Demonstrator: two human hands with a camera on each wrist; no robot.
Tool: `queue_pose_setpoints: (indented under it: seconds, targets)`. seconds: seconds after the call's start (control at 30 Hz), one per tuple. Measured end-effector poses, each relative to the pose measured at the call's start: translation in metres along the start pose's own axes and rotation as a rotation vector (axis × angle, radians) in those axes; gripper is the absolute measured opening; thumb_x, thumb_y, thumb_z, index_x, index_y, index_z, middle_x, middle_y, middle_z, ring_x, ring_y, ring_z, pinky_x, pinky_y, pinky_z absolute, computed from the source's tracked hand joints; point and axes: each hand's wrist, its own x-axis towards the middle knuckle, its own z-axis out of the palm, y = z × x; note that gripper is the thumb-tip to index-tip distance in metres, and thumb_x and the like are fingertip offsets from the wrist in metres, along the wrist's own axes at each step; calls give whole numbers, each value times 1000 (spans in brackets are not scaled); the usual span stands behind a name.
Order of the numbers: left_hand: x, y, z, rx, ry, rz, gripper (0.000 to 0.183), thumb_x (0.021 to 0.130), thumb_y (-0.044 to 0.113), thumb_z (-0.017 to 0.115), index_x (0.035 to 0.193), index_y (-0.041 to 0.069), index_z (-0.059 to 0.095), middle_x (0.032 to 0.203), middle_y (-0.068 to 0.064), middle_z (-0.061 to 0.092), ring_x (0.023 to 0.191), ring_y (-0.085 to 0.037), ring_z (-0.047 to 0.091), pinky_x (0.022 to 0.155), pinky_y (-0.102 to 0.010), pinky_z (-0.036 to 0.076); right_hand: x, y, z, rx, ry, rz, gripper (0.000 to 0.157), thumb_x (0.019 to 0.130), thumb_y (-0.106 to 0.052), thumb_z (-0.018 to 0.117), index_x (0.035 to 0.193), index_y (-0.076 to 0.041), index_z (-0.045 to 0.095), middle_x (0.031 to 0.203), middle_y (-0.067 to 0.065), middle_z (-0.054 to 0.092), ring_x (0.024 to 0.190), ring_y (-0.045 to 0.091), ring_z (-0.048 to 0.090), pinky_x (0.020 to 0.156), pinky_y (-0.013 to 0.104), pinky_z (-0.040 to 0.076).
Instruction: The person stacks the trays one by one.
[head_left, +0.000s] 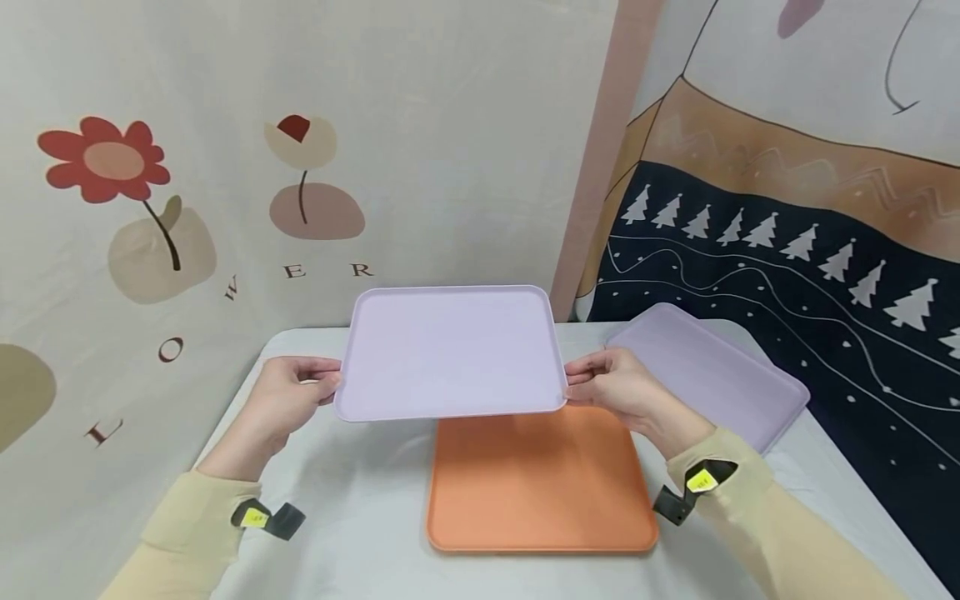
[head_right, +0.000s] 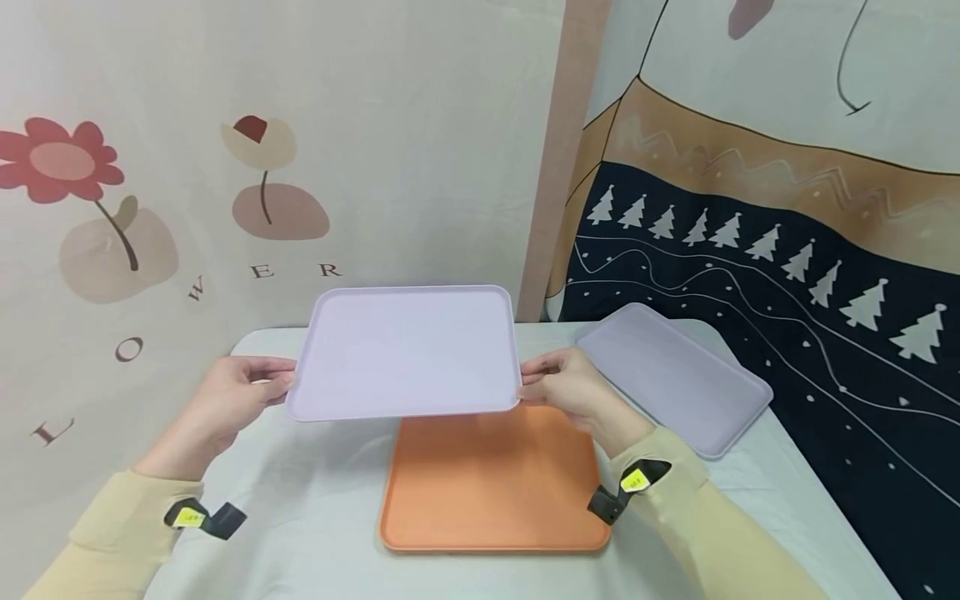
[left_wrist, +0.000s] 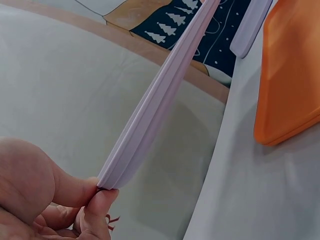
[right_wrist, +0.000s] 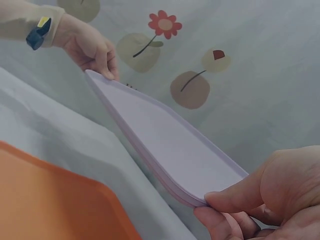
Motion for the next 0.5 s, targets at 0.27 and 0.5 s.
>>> queue_pose_setpoints:
  seconds: [0.27, 0.5]
  targets:
    - [0, 4, 8, 3, -9, 3, 33, 103, 1, 65, 131, -16, 63, 111, -20, 66, 93, -19, 68, 79, -23, 61, -11, 0, -9, -14, -8, -16, 41, 89, 16, 72, 126, 22, 58, 101, 17, 72, 90, 20, 71, 83, 33, 64]
    - [-2, 8, 14, -12, -23, 14, 31, 102, 0, 65, 130, -16, 64, 110, -20, 66, 92, -20, 68, 79, -23, 61, -18, 1, -15, -33, -3, -30, 39, 88, 15, 72, 124, 22, 59, 99, 15, 73, 89, 20, 71, 82, 33, 64]
